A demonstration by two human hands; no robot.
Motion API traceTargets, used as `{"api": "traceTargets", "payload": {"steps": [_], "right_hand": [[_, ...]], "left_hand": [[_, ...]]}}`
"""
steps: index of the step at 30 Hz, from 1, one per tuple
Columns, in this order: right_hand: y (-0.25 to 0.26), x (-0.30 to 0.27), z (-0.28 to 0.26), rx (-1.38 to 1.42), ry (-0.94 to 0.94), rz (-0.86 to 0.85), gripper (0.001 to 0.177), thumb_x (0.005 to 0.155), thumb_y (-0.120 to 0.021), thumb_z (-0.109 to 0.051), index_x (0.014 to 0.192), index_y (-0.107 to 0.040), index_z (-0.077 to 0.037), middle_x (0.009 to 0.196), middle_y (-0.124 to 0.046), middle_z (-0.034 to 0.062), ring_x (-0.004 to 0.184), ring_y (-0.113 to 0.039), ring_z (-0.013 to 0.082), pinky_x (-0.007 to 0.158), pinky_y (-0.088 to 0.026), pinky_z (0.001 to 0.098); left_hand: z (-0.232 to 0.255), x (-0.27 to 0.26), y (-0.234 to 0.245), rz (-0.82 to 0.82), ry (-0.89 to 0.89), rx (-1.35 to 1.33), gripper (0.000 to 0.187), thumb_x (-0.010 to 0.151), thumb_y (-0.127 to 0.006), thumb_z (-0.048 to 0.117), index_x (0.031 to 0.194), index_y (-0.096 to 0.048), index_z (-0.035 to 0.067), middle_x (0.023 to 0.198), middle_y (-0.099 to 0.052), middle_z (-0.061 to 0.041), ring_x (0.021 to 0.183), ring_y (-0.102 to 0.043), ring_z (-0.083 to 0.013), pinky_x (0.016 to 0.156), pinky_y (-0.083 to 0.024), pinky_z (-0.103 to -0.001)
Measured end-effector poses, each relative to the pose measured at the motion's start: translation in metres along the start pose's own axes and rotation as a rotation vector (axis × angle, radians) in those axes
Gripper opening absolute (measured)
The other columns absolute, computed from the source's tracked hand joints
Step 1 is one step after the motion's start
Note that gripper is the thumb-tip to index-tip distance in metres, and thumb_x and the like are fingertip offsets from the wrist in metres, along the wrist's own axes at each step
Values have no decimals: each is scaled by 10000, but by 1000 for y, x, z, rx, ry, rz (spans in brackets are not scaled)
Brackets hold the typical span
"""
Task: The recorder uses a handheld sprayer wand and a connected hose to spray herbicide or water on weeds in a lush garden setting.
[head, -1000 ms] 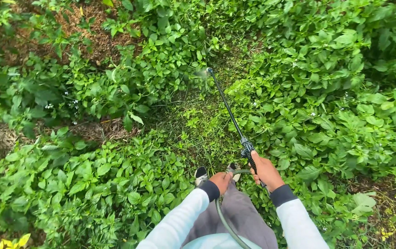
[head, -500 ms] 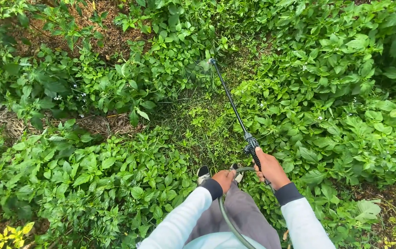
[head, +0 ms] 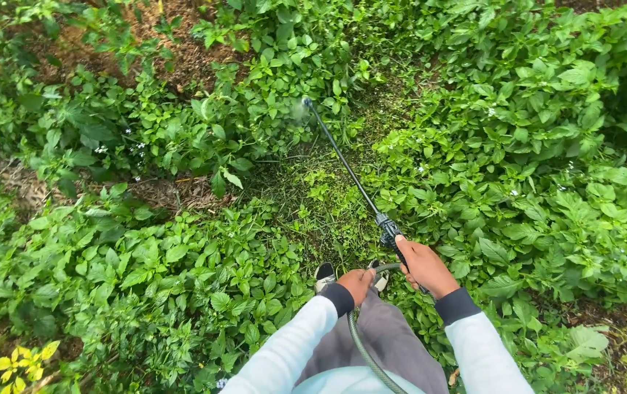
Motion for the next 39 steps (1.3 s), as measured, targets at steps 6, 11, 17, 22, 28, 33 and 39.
{"api": "traceTargets", "payload": {"steps": [6,11,17,22,28,33,39], "right_hand": [[-20,17,0,-356,-8,-89,570,1016,-466,-528,851,-606,-2,584,-563,70,445,-530,184,421,-436,349],[-47,13,-17,-501,-42,-216,553,998,-457,-533,966,-668,-23,618,-611,69,471,-597,181,443,-474,339],[-80,-14,-65,-676,-101,-249,511,982,-502,-517,1059,-719,-61,683,-661,74,521,-622,171,460,-474,333],[-105,-3,-67,-728,-45,-257,513,976,-506,-517,1045,-739,-65,697,-650,72,507,-598,181,454,-456,337],[-127,-15,-65,-761,117,-122,565,998,-499,-525,880,-685,-6,631,-630,82,486,-589,181,486,-465,340],[-122,-21,-68,-659,136,-32,594,1024,-484,-515,842,-660,22,620,-610,90,487,-549,181,487,-446,354],[-107,-28,-78,-604,101,-27,532,1013,-490,-493,902,-665,-3,634,-600,65,489,-531,165,468,-426,336]], "left_hand": [[-4,-2,0,74,-85,-39,565,1053,-409,479,940,-696,5,949,-690,-233,924,-648,-418,886,-496,-467],[-10,-20,12,84,-5,-83,594,1060,-388,497,930,-689,2,940,-698,-230,916,-666,-416,884,-502,-468],[-4,-52,37,170,-39,-213,569,1057,-392,490,972,-686,10,952,-699,-254,928,-666,-437,877,-506,-484],[-20,-54,45,240,-21,-273,550,1054,-407,489,1023,-682,13,969,-693,-282,958,-666,-444,904,-501,-493],[-40,-62,45,279,7,-335,545,1052,-400,480,1014,-685,18,960,-692,-282,932,-666,-456,881,-507,-501],[-44,-54,37,293,-17,-327,579,1056,-417,499,923,-664,-8,904,-677,-264,888,-660,-448,852,-502,-515],[-12,-52,49,258,-51,-268,603,1074,-392,505,940,-658,-18,947,-669,-268,913,-648,-442,891,-493,-502]]}}
Point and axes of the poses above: each hand's wrist, its own x-axis towards the middle knuckle, its own y-axis out of the back of the hand, z = x × y, the point moved 3 cm from there along x, towards the middle knuckle
